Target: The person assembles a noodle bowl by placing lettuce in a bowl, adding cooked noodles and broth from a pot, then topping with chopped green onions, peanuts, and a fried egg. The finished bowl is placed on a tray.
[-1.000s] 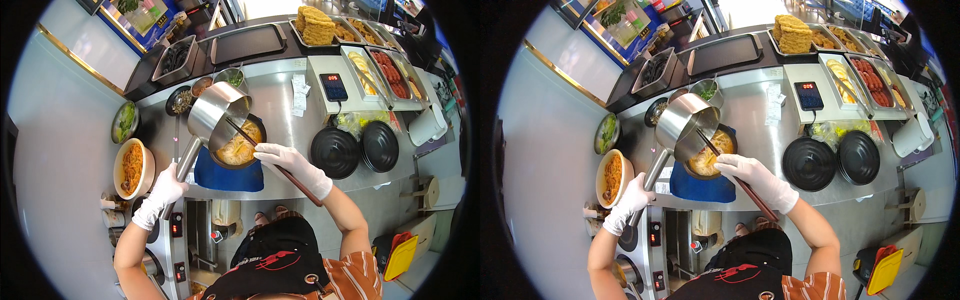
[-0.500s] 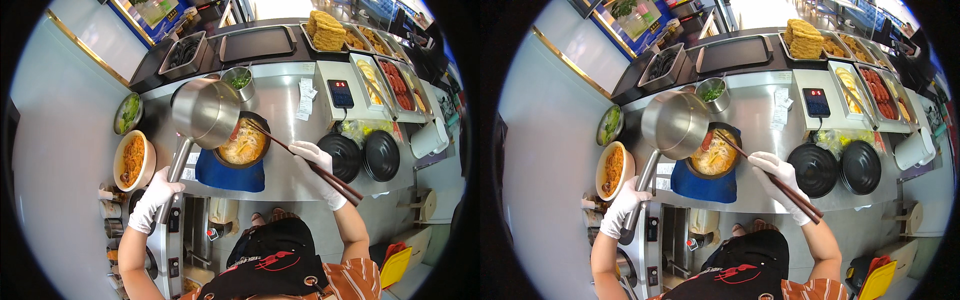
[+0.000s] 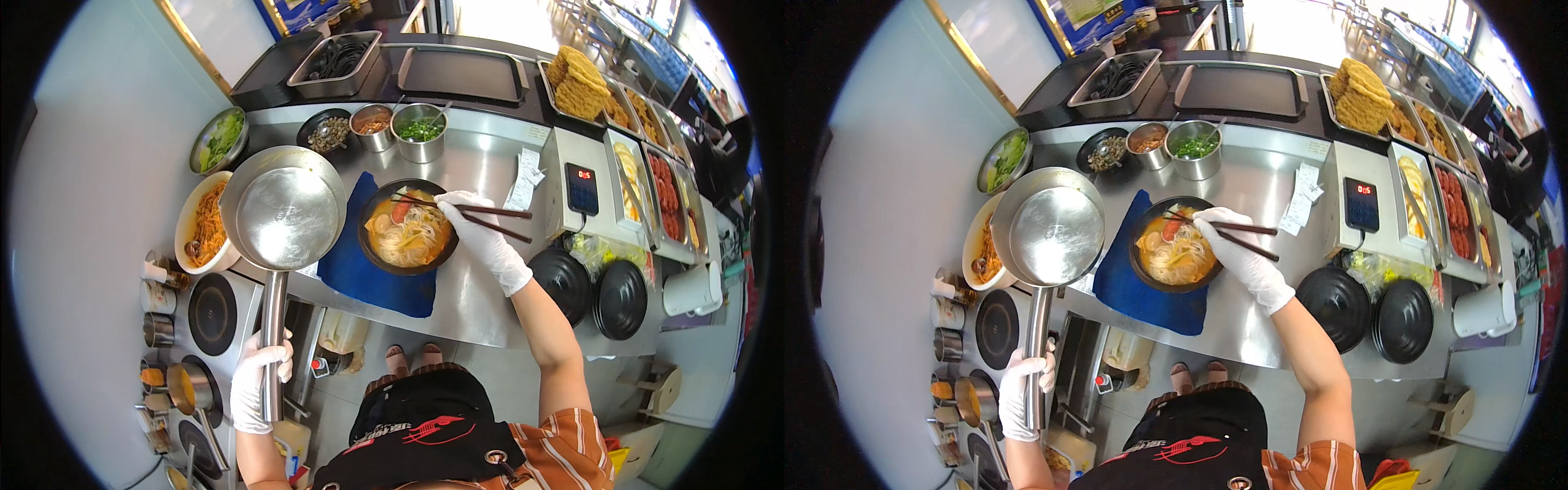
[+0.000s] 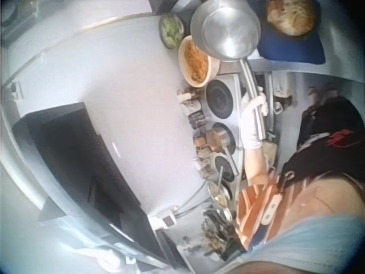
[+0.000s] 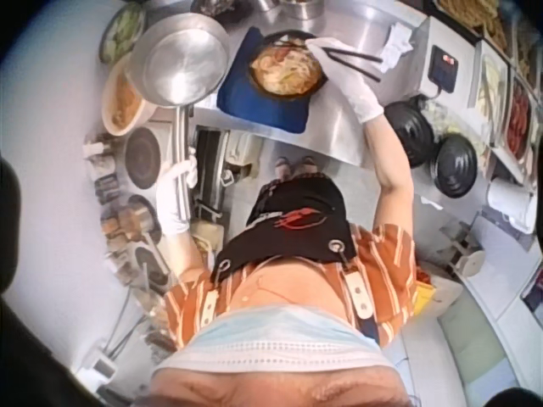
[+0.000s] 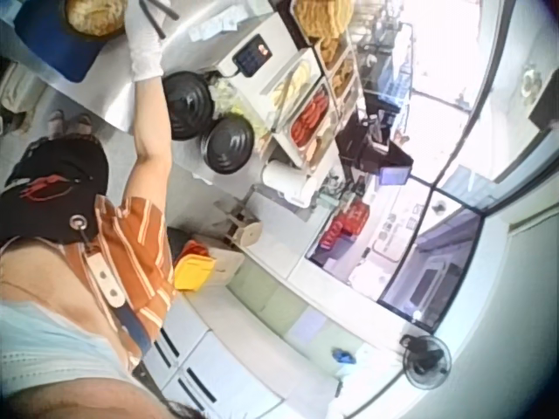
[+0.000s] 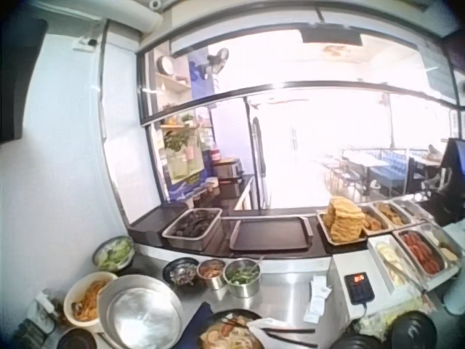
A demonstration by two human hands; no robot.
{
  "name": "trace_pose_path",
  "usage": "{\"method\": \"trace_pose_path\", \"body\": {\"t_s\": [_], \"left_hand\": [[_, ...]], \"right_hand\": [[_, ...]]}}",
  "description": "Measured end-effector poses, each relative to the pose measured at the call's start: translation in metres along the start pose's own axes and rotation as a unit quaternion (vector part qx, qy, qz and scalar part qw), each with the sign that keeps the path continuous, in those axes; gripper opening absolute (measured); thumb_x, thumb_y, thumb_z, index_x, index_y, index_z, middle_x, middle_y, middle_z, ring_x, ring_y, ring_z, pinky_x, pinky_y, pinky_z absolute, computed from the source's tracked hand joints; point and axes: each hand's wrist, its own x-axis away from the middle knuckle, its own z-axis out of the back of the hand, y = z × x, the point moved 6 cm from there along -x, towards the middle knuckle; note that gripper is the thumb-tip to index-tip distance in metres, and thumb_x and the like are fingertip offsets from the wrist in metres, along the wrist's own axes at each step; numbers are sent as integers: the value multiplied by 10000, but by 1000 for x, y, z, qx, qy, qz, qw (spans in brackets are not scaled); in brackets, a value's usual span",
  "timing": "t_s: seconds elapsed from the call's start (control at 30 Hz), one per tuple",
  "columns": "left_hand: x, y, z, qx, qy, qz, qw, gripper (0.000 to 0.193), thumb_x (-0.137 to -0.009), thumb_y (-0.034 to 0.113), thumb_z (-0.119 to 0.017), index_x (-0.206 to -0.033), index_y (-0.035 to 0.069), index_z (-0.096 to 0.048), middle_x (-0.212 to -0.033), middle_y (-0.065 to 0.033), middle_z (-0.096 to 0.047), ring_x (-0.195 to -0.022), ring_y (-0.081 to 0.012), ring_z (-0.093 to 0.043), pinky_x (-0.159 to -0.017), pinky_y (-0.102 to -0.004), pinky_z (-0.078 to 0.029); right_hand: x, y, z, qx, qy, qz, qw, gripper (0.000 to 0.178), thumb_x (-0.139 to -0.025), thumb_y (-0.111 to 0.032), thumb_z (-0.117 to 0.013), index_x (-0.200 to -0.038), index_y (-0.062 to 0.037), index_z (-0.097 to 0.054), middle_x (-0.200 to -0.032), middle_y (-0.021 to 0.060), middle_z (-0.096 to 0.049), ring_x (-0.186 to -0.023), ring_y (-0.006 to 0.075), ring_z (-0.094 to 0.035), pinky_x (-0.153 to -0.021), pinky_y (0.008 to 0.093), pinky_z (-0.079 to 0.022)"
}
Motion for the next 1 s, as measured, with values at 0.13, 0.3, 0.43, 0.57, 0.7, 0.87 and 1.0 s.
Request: {"method": "trace_pose_path", "body": {"t_s": [0.13, 0.3, 0.43, 0.57, 0.7, 0.87, 1.0], "left_hand": [[16, -7, 9, 11, 39, 5, 999, 401, -733, 78, -688, -1062, -50, -497, -668, -72, -549, -471, -147, -529, -432, -267, -450], [31, -8, 9, 7, 59, -11, 998, 389, -727, 78, -677, -1051, -55, -507, -664, -74, -554, -461, -145, -520, -431, -262, -446], [41, -14, 13, 17, 65, -15, 998, 364, -734, 65, -668, -1042, -55, -514, -666, -77, -550, -469, -145, -522, -433, -258, -451], [54, -26, 18, 78, 47, -11, 996, 384, -744, 88, -679, -1058, -57, -512, -677, -77, -540, -470, -144, -509, -427, -270, -432], [75, -41, 26, 167, 39, -12, 985, 397, -751, 112, -666, -1069, -66, -510, -685, -63, -515, -457, -130, -472, -411, -266, -378], [111, -71, 54, 205, 125, -37, 970, 361, -814, 136, -625, -1108, -48, -523, -679, -26, -489, -516, -113, -446, -495, -241, -368], [120, -98, 82, 265, 159, -80, 948, 344, -823, 139, -635, -1094, -39, -523, -682, -23, -483, -523, -127, -444, -509, -259, -379]], "right_hand": [[-28, 17, -1, 38, 23, -113, 993, 152, -888, -126, -644, -950, 5, -689, -866, 61, -694, -794, 119, -649, -730, 253, -517], [-38, -22, 13, 4, 69, -49, 996, 163, -864, -147, -664, -888, 11, -696, -744, 64, -685, -678, 111, -628, -655, 253, -503], [-39, -50, 28, 85, 63, -35, 994, 154, -869, -135, -665, -893, 13, -696, -758, 57, -690, -685, 106, -618, -666, 247, -493], [-40, -36, 24, 78, 49, -102, 990, 148, -871, -133, -659, -890, 9, -697, -780, 66, -697, -715, 121, -630, -688, 254, -487], [-36, -1, 28, 163, 92, -45, 981, 206, -848, -255, -684, -876, -52, -695, -785, 43, -690, -732, 143, -629, -752, 303, -469], [-44, 58, 52, 217, 188, -104, 952, 239, -837, -239, -712, -917, -30, -627, -842, 37, -665, -777, 115, -624, -712, 274, -511], [-60, 55, 46, 60, 27, -70, 995, 212, -879, -177, -667, -948, 22, -681, -878, 62, -690, -769, 132, -638, -720, 264, -515]]}}
